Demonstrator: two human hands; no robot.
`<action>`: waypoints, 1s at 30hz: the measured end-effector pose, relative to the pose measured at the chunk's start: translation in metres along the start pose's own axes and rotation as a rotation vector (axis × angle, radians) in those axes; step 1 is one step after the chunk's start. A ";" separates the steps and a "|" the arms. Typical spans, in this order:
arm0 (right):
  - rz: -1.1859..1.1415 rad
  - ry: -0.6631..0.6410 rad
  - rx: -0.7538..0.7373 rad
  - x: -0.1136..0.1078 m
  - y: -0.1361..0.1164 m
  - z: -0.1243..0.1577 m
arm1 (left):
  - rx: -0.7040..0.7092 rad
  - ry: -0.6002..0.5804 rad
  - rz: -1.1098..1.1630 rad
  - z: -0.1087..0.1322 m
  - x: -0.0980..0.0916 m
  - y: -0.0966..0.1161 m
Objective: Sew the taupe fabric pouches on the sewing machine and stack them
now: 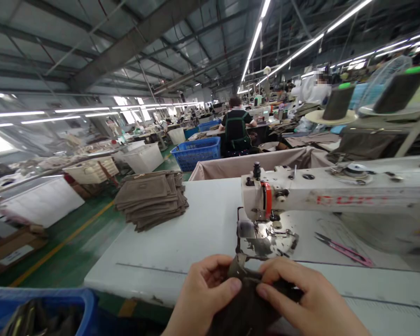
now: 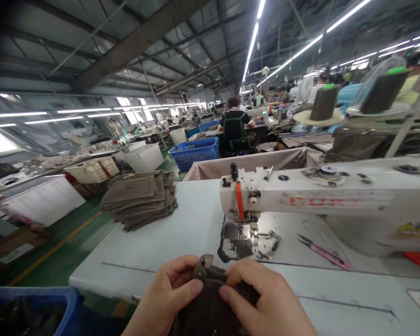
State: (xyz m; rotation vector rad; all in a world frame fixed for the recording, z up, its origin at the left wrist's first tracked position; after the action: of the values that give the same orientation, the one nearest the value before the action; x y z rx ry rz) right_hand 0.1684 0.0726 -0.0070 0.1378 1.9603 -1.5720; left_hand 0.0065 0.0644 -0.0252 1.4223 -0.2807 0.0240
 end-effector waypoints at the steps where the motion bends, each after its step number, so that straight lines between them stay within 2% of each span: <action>1: -0.012 0.004 0.011 -0.001 -0.001 0.001 | -0.006 0.020 0.028 0.001 0.001 -0.001; 9: -0.067 0.013 0.105 -0.005 0.004 0.005 | -0.065 0.139 0.219 0.004 0.005 -0.012; 16: -0.007 0.073 0.101 -0.002 0.005 0.004 | -0.086 0.160 0.178 0.006 0.002 -0.018; 18: -0.031 0.035 0.031 0.000 -0.004 0.006 | -0.104 0.113 0.108 0.004 -0.002 -0.012; 20: -0.084 -0.076 -0.130 0.010 -0.018 0.008 | -0.137 -0.008 -0.046 -0.003 -0.005 -0.004; 22: -0.066 -0.172 -0.277 0.022 -0.025 0.008 | -0.156 -0.167 -0.373 -0.018 -0.008 0.002; 24: 0.123 -0.190 -0.351 0.037 -0.017 0.000 | -0.136 -0.274 -0.790 -0.043 -0.015 0.003; 26: 0.445 -0.129 -0.402 0.050 0.000 -0.017 | -0.091 -0.270 -1.009 -0.077 -0.020 0.000; 28: 0.573 -0.081 -0.401 0.058 0.020 -0.040 | -0.012 -0.196 -1.125 -0.114 -0.020 -0.004; 30: 0.655 -0.026 -0.385 0.056 0.037 -0.063 | 0.094 -0.112 -1.232 -0.147 -0.013 -0.008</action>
State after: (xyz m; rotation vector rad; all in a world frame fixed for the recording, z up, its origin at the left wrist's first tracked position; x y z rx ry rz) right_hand 0.1146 0.1247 -0.0610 0.5333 1.8896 -0.7634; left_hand 0.0213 0.2087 -0.0532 1.4889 0.5423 -1.0556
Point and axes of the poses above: each hand's wrist, its own z-axis away from the middle knuckle, its own x-axis out of the palm, y = z × x, the point moved 8 cm from there along -z, towards the middle knuckle, and after that the axes turned 2 degrees about x, right-handed, at the moved point
